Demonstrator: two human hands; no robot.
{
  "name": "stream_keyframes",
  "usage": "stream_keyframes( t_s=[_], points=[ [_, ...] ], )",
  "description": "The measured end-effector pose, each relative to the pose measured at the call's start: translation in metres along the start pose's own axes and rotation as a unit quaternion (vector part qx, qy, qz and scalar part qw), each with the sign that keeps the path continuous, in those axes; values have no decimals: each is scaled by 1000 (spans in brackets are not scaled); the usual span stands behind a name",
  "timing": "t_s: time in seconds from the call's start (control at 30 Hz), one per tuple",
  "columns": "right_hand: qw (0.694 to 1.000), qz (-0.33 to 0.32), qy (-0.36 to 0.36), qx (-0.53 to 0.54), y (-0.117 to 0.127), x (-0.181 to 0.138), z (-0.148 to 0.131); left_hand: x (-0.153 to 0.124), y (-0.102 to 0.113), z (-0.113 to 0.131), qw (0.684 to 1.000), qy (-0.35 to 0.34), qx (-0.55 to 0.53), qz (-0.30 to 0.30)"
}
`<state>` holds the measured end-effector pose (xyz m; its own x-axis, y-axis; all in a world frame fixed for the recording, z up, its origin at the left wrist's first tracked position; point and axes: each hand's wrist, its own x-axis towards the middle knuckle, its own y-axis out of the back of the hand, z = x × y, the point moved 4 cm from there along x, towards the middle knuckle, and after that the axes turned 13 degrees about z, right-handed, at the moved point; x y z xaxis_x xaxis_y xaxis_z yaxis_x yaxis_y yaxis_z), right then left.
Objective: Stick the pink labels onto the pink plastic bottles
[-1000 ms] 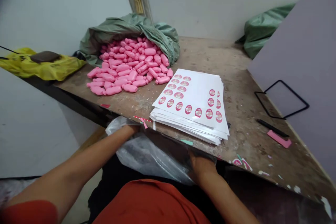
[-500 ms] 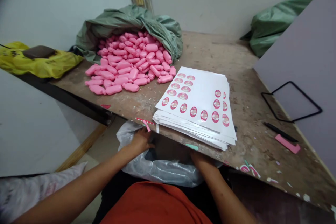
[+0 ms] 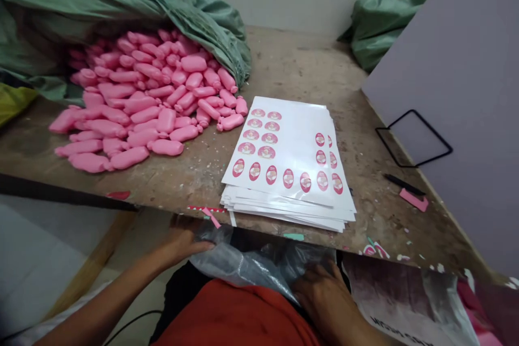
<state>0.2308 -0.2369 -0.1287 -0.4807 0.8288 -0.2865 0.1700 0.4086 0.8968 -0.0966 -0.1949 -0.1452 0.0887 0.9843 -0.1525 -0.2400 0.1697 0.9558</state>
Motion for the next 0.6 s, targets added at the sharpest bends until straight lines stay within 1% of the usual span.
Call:
stream_keyframes(
  t_s=[0.07, 0.13, 0.2, 0.23, 0.27, 0.33, 0.4, 0.43, 0.5, 0.6],
  points=[
    [999, -20, 2, 31, 4, 7, 0, -6, 6, 5, 1000, -13, -1, -1],
    [995, -54, 18, 76, 7, 13, 0, -17, 4, 17, 997, -76, -7, -4],
    [989, -83, 46, 113, 9, 16, 0, -37, -7, 26, 988, -151, -20, -18],
    [987, -90, 55, 124, 9, 16, 0, -49, -17, 28, 984, -174, -29, -28],
    [985, -90, 63, 134, 9, 16, 2, -62, -27, 28, 982, -179, -38, -35],
    [982, -81, 73, 153, 7, 14, 5, -88, -46, 22, 986, -160, -47, -29],
    [983, -60, 71, 158, 3, 13, 9, -106, -56, 16, 990, -139, -38, -4],
    [985, -45, 68, 155, 1, 13, 10, -110, -55, 14, 991, -131, -26, 11],
    [987, -5, 66, 146, 0, 14, 13, -106, -43, 14, 992, -119, -2, 37],
    [986, 49, 81, 136, 7, 15, 14, -79, -9, 27, 989, -125, 9, 77]
  ],
)
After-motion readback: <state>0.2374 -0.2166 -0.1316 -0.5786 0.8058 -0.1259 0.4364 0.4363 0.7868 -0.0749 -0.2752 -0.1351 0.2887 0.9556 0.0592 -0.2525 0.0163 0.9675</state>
